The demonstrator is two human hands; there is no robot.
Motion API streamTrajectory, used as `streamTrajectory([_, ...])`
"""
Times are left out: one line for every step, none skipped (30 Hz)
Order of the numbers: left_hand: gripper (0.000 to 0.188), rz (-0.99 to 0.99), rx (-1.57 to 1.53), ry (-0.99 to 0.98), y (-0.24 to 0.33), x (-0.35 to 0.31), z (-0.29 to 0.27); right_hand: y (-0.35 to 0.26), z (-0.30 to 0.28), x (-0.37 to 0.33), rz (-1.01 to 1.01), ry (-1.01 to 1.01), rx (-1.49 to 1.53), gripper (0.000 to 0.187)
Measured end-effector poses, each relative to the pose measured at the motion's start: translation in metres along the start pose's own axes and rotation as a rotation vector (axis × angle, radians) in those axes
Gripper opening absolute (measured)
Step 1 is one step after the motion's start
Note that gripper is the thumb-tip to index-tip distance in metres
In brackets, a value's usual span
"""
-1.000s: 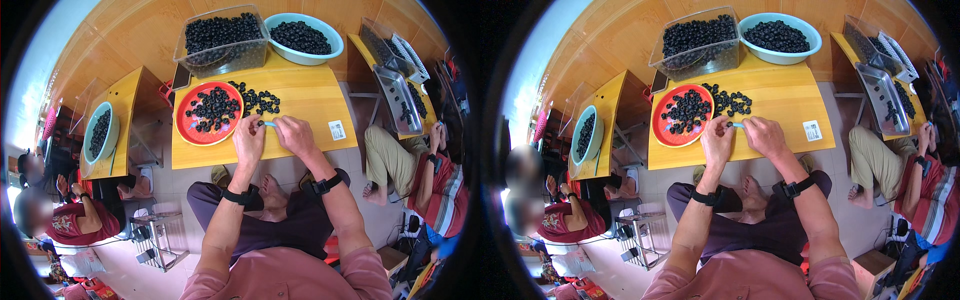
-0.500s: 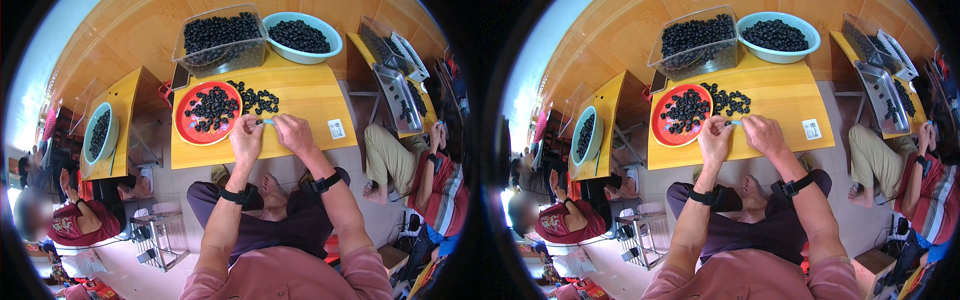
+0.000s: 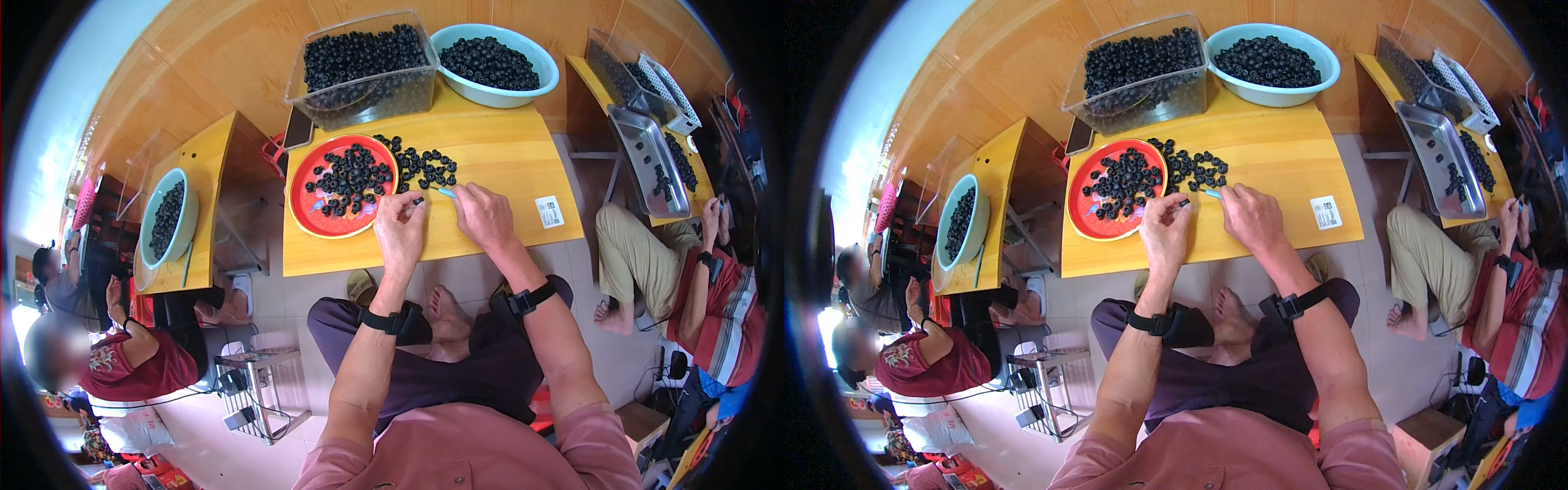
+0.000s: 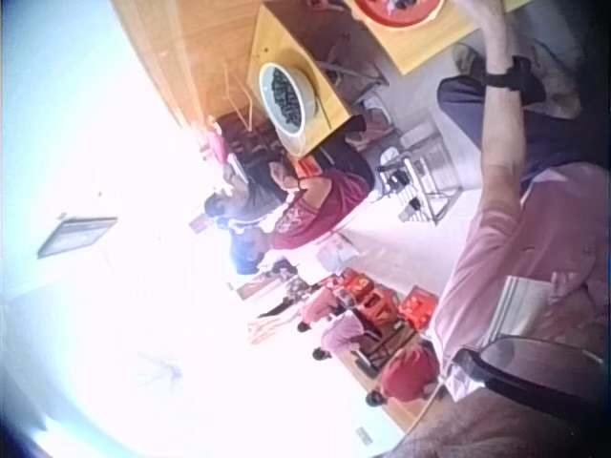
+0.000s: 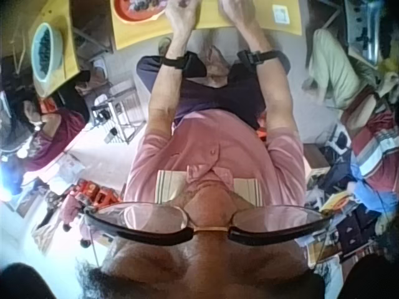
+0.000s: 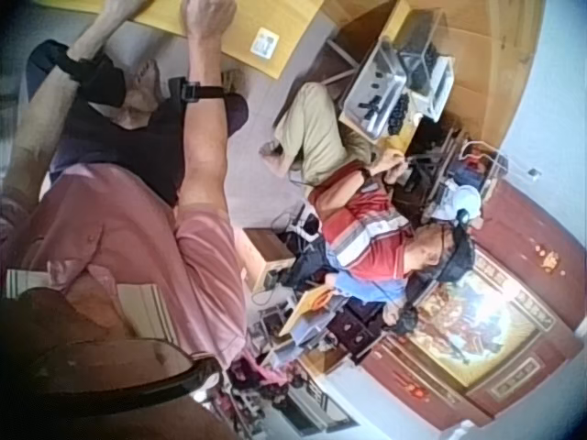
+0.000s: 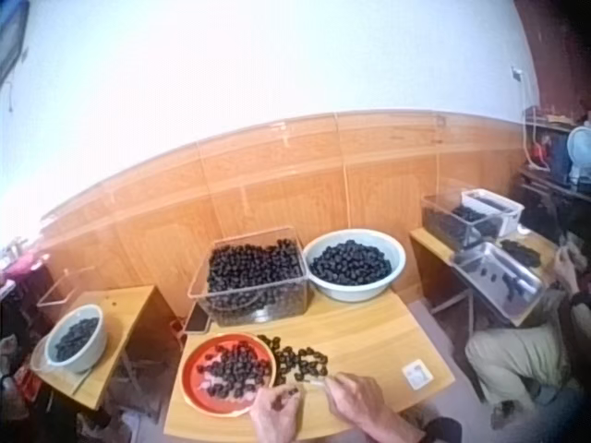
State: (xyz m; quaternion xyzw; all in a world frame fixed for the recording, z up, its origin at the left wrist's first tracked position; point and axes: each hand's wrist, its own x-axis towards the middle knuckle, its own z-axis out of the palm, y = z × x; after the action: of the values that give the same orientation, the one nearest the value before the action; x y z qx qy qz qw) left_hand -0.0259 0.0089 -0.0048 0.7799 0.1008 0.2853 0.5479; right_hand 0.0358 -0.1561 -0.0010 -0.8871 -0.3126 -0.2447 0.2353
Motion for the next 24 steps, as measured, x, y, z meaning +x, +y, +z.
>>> streamTrajectory([0.021,0.003,0.000,0.000,-0.0002,-0.0001,-0.0008,0.0001,-0.0002,-0.0002,-0.001,0.003,0.000,0.009])
streamTrajectory([0.020,0.008,0.029,-0.007,-0.0005,-0.0004,-0.0018,0.0003,-0.0003,-0.0004,0.000,-0.006,-0.001,0.009])
streamTrajectory([0.018,0.013,0.058,-0.015,-0.0007,-0.0003,-0.0022,0.0005,-0.0003,-0.0007,0.001,-0.015,-0.003,0.009])
streamTrajectory([0.018,0.016,0.059,-0.014,-0.0022,-0.0002,-0.0016,0.0005,0.0002,-0.0012,0.000,-0.013,-0.002,0.009])
streamTrajectory([0.018,0.018,0.022,-0.009,-0.0037,-0.0002,-0.0006,0.0005,0.0011,-0.0017,-0.002,-0.004,0.001,0.009])
streamTrajectory([0.017,0.021,-0.014,-0.005,-0.0053,-0.0002,0.0000,0.0007,0.0020,-0.0021,-0.005,0.005,0.005,0.009])
streamTrajectory([0.017,0.022,-0.014,-0.007,-0.0045,-0.0004,0.0003,0.0018,0.0026,-0.0030,-0.003,0.006,0.004,0.009])
streamTrajectory([0.019,-0.009,-0.023,-0.020,-0.0037,-0.0009,0.0004,0.0029,0.0032,-0.0038,0.008,-0.005,0.001,0.009])
streamTrajectory([0.021,-0.040,-0.032,-0.034,-0.0030,-0.0011,0.0008,0.0039,0.0037,-0.0047,0.019,-0.017,-0.002,0.009])
streamTrajectory([0.021,-0.039,-0.031,-0.034,-0.0021,-0.0008,0.0012,0.0038,0.0039,-0.0046,0.020,-0.016,-0.001,0.009])
streamTrajectory([0.024,-0.085,-0.065,-0.027,-0.0010,-0.0007,0.0024,0.0037,0.0040,-0.0045,0.023,-0.020,0.002,0.010])
streamTrajectory([0.027,-0.132,-0.099,-0.019,-0.0001,-0.0005,0.0034,0.0036,0.0041,-0.0043,0.027,-0.025,0.004,0.010])
streamTrajectory([0.027,-0.132,-0.098,-0.019,0.0003,-0.0006,0.0043,0.0027,0.0033,-0.0036,0.028,-0.025,0.005,0.010])
streamTrajectory([0.028,-0.118,-0.126,0.000,0.0005,-0.0006,0.0050,0.0018,0.0022,-0.0027,0.013,-0.014,0.007,0.010])
streamTrajectory([0.030,-0.105,-0.155,0.019,0.0007,-0.0005,0.0053,0.0008,0.0012,-0.0019,-0.001,-0.003,0.010,0.010])
streamTrajectory([0.030,-0.105,-0.155,0.017,0.0011,-0.0006,0.0060,0.0008,0.0002,-0.0018,0.000,-0.004,0.009,0.010])
streamTrajectory([0.030,-0.109,-0.155,0.016,0.0015,-0.0007,0.0065,0.0007,-0.0007,-0.0017,0.005,-0.014,0.009,0.010])
streamTrajectory([0.031,-0.112,-0.156,0.015,0.0018,-0.0007,0.0067,0.0008,-0.0009,-0.0018,0.010,-0.023,0.008,0.011])
streamTrajectory([0.031,-0.111,-0.156,0.016,0.0008,-0.0006,0.0061,0.0006,-0.0009,-0.0016,0.010,-0.023,0.009,0.011])
streamTrajectory([0.029,-0.122,-0.122,-0.008,-0.0003,-0.0003,0.0048,0.0005,-0.0008,-0.0014,0.010,-0.024,0.007,0.011])
streamTrajectory([0.027,-0.132,-0.089,-0.032,-0.0013,-0.0001,0.0036,0.0003,-0.0007,-0.0012,0.009,-0.025,0.007,0.011])
streamTrajectory([0.027,-0.131,-0.088,-0.030,-0.0022,-0.0003,0.0029,0.0004,-0.0003,-0.0009,0.007,-0.024,0.007,0.011])
streamTrajectory([0.025,-0.093,-0.060,-0.002,-0.0030,-0.0008,0.0020,0.0003,0.0003,-0.0007,0.008,-0.021,0.010,0.011])
streamTrajectory([0.024,-0.054,-0.031,0.026,-0.0036,-0.0014,0.0007,-0.0001,0.0010,-0.0004,0.009,-0.017,0.013,0.011])
